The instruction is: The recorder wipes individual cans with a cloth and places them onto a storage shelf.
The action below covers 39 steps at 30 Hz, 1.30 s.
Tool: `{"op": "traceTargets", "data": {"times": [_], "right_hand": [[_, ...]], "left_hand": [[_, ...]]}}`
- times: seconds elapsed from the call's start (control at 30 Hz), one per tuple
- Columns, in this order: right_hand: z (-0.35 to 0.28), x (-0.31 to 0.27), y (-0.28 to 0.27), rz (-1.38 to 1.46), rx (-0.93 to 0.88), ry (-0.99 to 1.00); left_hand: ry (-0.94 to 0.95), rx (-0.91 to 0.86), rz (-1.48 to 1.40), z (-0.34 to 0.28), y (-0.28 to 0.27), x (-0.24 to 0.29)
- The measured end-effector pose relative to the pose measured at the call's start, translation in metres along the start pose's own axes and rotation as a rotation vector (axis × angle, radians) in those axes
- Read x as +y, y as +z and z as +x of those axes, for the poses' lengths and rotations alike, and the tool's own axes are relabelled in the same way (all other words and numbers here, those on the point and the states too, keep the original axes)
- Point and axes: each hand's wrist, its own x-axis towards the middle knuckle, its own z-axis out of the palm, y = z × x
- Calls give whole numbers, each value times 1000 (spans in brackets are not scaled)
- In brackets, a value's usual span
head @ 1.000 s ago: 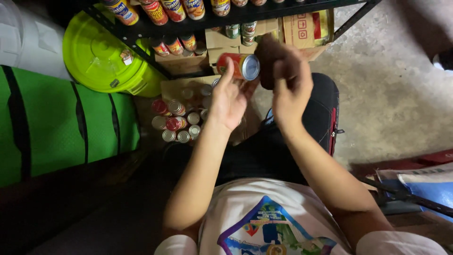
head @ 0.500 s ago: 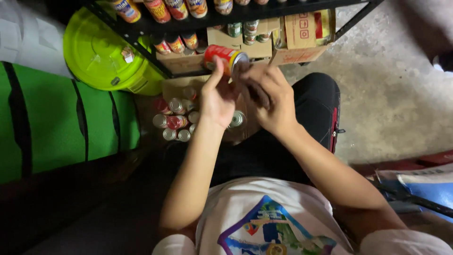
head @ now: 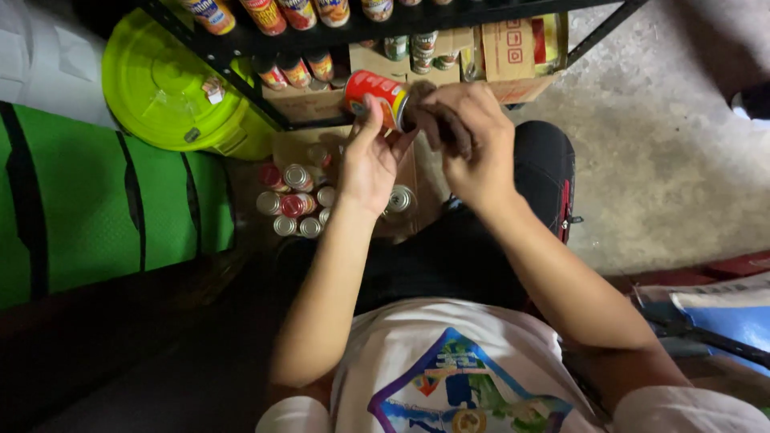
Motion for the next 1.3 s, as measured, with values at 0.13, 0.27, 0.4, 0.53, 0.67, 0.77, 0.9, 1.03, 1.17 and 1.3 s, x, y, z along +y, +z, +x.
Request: {"op": "traceTargets", "data": {"times": [0.13, 0.27, 0.4, 0.53, 0.67, 0.77, 0.9, 1.03, 1.17, 1.3], "right_hand": [[-2, -6, 4, 59, 18, -38], [-19, 45, 8, 192, -27, 131], [-14, 54, -7, 303, 101, 262], [-5, 8, -26, 92, 78, 97], [3, -30, -29, -244, -88, -38], [9, -51, -27, -225, -129, 45], [9, -44, -30, -207, -178, -15], [11, -33, -32, -306, -165, -32], [14, -46, -27, -272, -173, -46], [13, -33, -30, -261, -217, -57]], "left_hand": [[77, -17, 13, 2, 4, 9], [293, -125, 331, -13, 25, 34], [485, -189, 730, -31, 45, 48], [600, -168, 1157, -46, 62, 48], [757, -147, 1380, -44, 68, 48], [900, -136, 1546, -49, 70, 48], [922, -93, 1573, -50, 71, 57], [902, -114, 1589, -49, 64, 50], [906, -98, 1571, -49, 63, 47], [912, -81, 1569, -51, 66, 54]]}}
